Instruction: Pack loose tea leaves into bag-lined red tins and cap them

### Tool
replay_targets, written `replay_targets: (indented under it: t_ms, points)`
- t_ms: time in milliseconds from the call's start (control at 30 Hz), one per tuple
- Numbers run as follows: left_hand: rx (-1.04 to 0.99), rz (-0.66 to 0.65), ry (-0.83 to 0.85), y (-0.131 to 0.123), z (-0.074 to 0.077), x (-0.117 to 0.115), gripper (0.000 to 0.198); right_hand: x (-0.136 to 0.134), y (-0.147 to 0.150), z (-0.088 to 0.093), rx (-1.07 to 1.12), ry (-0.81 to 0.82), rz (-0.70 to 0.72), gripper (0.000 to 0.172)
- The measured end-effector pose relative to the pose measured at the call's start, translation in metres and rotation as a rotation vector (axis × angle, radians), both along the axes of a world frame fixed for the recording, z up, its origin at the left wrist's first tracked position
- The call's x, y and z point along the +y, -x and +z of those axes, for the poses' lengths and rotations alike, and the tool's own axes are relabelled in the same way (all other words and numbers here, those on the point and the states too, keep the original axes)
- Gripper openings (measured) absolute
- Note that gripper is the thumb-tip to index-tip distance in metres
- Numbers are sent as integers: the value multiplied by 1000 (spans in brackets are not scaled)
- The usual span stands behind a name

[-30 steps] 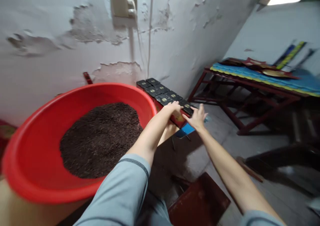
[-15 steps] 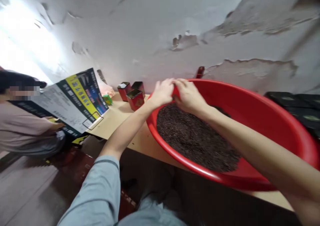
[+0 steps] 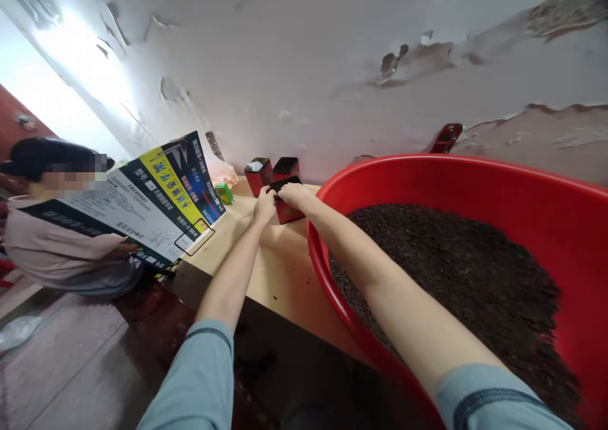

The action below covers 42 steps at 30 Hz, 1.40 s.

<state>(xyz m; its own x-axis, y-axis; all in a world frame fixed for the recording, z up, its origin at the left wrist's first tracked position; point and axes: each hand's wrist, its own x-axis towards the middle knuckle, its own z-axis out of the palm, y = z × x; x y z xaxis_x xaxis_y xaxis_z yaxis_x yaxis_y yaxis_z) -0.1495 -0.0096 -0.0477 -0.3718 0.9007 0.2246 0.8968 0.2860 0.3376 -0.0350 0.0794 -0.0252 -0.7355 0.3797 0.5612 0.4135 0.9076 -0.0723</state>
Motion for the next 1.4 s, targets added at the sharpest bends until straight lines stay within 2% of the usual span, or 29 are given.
replay_targets:
  t_ms: [100,167,233,300,367,467,533,633,767,833,933,1067,1167,1267,1400]
  points:
    - [77,-40,-112,-5,12,-16,24,-9,-20,16,-213,2,62,13]
    - [193,-98,-234,-13,32,-33,25,-20,-39,33,-289,-67,69,25]
    - [320,-175,-351,-29,58,-52,24,-35,-65,52,-287,-188,42,36]
    - [425,-263,-456,-51,84,-70,23,-52,-99,72,-256,-313,15,39]
    - [496,-354,-527,-79,103,-83,22,-69,-141,86,-255,-426,4,37]
    - [550,-522,-571,-126,115,-87,19,-90,-210,88,-298,-497,-59,33]
    - [586,-689,-499,-159,116,-76,20,-98,-254,78,-356,-450,-148,29]
    - [635,-908,-253,-208,112,-44,18,-100,-305,52,-462,-277,-296,25]
    - [548,-1033,81,-251,97,11,11,-92,-333,24,-521,-25,-399,26]
    - [479,-1085,169,-256,85,31,8,-89,-334,19,-525,89,-420,27]
    - [427,-1180,137,-250,67,46,8,-89,-331,21,-498,201,-448,30]
    - [385,-1247,37,-240,49,43,19,-92,-330,20,-380,377,-596,67]
    - [371,-1283,28,-243,44,39,22,-89,-333,15,-340,597,-626,76]
    - [359,-1312,46,-249,45,37,21,-84,-336,14,-265,744,-563,71]
    - [285,-1285,42,-252,47,35,23,-77,-343,19,-153,745,-580,39]
